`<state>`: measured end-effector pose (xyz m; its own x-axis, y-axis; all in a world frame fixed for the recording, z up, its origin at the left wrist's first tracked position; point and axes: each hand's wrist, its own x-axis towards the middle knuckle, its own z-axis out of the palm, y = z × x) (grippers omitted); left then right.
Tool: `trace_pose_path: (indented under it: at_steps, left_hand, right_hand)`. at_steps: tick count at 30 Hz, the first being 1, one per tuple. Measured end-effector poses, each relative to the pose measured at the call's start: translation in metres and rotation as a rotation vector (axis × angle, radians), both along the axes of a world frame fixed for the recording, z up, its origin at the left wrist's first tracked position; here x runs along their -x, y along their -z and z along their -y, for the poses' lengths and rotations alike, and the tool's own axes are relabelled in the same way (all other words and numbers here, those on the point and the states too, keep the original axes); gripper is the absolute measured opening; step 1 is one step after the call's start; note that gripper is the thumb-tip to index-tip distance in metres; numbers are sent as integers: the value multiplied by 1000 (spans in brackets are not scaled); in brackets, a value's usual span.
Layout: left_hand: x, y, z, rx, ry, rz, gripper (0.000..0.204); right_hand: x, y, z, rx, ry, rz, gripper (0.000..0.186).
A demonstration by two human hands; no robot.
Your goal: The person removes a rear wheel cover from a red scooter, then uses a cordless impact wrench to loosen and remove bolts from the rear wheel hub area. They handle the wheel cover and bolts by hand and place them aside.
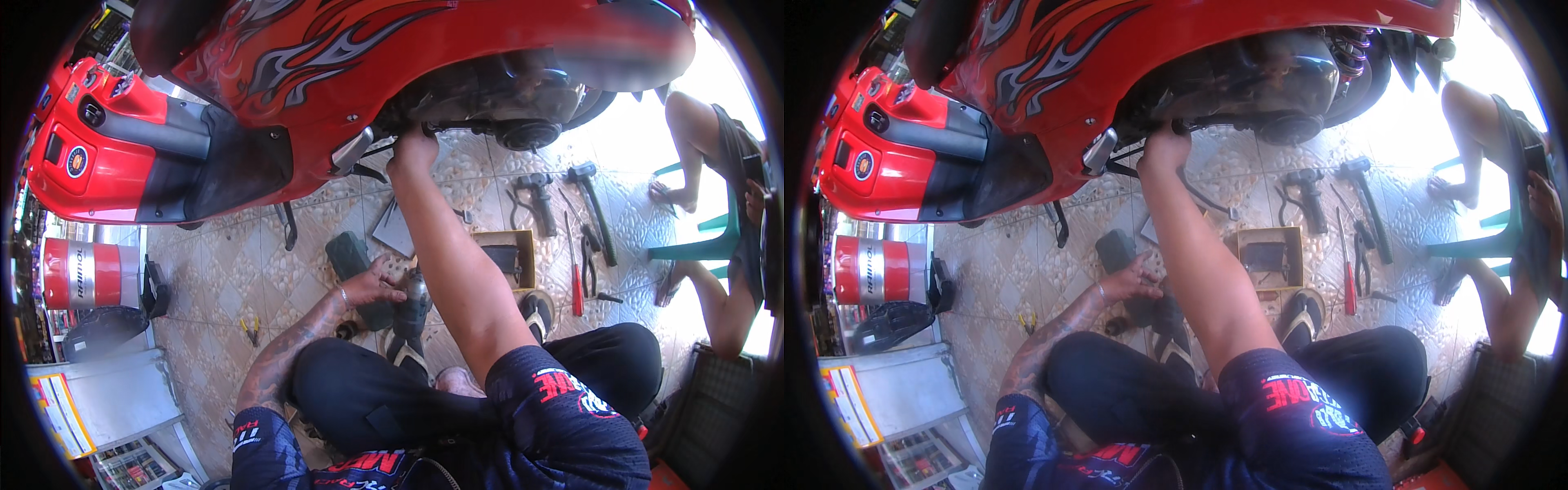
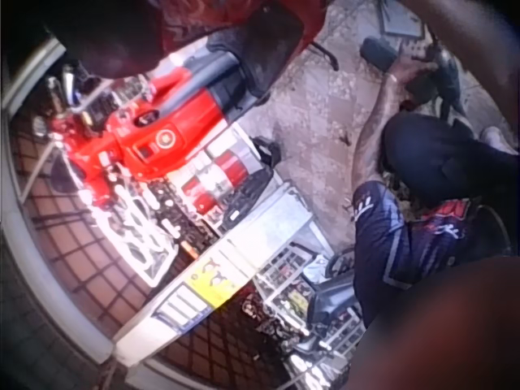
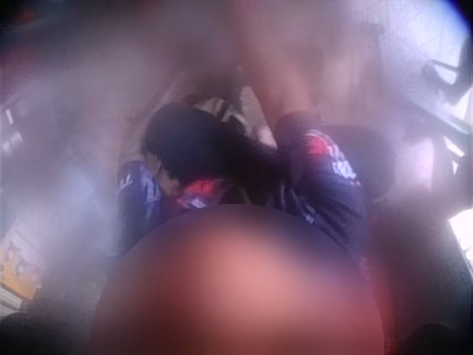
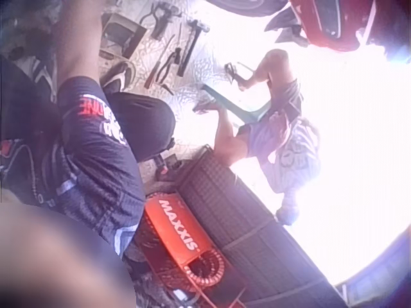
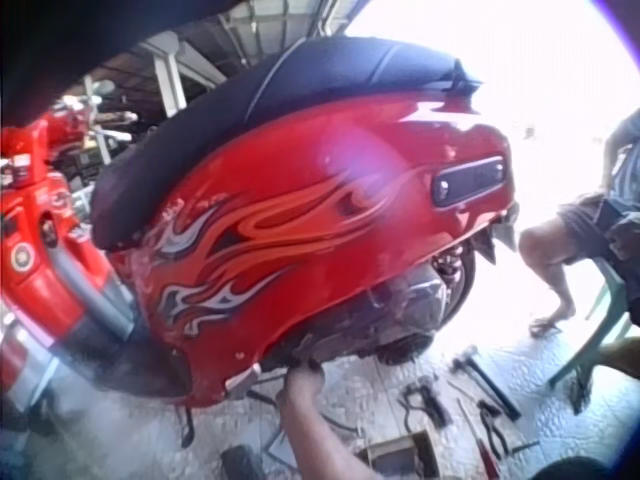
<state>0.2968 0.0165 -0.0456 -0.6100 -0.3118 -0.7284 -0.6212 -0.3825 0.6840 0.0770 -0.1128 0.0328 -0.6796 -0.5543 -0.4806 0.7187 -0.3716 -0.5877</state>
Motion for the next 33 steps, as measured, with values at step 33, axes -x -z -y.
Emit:
trace_pose_path:
  at_steps: [33]
  left_hand:
    - [5, 2, 1, 12, -20, -33, 133]
  right_hand:
    - [112, 168, -158, -670, -1719, -1523, 42]
